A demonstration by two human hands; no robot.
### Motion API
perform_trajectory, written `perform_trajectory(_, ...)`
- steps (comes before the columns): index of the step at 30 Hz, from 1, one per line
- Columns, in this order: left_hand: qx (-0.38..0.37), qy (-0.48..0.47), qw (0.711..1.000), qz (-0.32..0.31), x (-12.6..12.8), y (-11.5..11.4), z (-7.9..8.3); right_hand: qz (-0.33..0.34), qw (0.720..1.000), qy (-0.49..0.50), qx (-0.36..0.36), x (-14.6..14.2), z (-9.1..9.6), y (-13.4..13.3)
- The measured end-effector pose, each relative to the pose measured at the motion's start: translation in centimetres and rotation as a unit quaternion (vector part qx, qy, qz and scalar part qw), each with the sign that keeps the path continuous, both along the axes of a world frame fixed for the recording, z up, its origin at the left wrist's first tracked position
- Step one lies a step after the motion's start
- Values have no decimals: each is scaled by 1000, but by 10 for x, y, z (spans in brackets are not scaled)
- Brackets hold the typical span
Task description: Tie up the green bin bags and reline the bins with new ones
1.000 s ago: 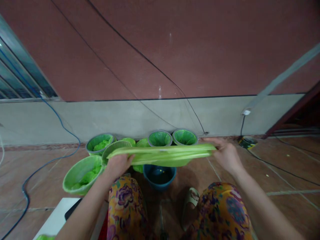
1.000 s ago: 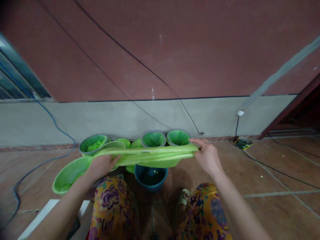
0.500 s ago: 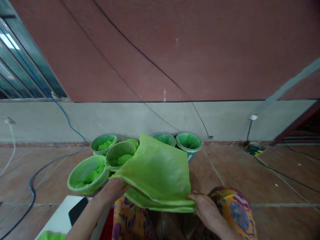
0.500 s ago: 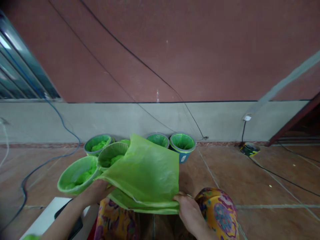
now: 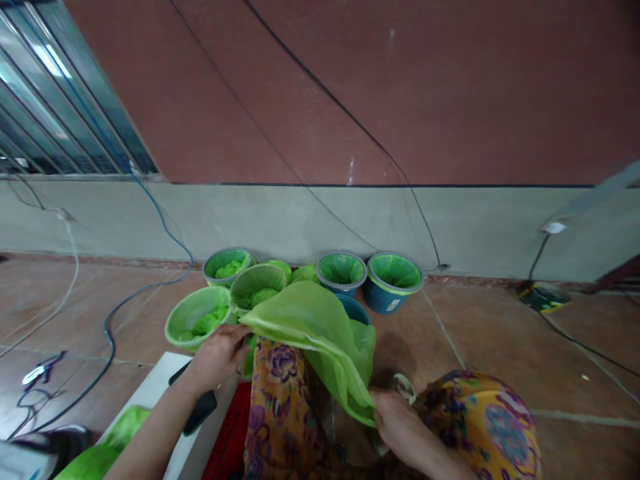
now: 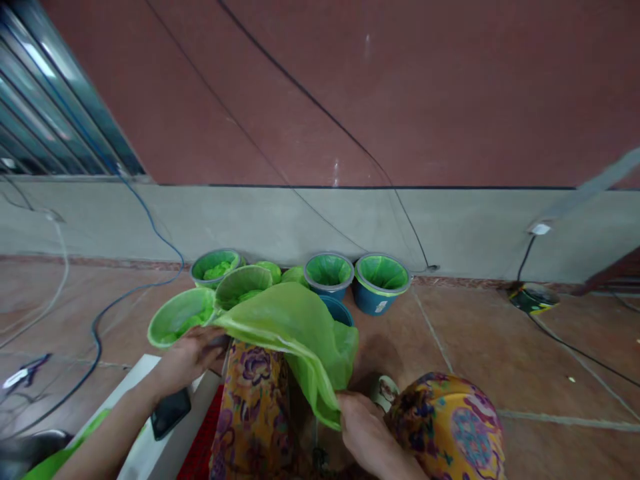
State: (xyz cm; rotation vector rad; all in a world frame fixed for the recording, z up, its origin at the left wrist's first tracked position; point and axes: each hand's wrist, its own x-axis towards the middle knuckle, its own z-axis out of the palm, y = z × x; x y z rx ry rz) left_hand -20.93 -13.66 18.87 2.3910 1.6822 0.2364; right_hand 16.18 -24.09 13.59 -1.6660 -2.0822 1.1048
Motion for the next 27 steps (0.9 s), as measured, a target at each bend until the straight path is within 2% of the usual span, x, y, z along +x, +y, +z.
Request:
perform_trajectory(3,1,-19,994,105,-6,0,-12,3,999,-42,4,-1,-12,-3)
perform_trajectory(5,-31,-122,979,162,7,-7,-19,1,998,-66,12,-7,-16,-5)
perform_trajectory(8,-138,-321,917,193,50,-24,-28,-10,996,-88,15,-22,-13,-5)
perform_trajectory(9,-178,-353,895,206,67,-30,-31,-10,996,-89,16,-28,-9,-3)
perform_trajectory(11,-250,-358,879,193,101,-35,-37,2,996,-82,24,-38,-1,2)
perform_trajectory(13,-263,-323,899,134,129,-33,-41,22,996,-78,34,-46,7,5)
perform_trajectory(16,-243,-214,942,93,157,-19,-47,44,995,-80,41,-50,19,3)
perform_trajectory(18,-238,-135,959,72,171,-9,-50,56,994,-80,38,-51,24,-1)
perform_trajectory(22,-237,-40,970,38,197,5,-61,85,993,-78,36,-50,27,-6)
perform_trajectory(27,-257,-47,964,-53,221,12,-76,75,992,-84,51,-49,24,-2)
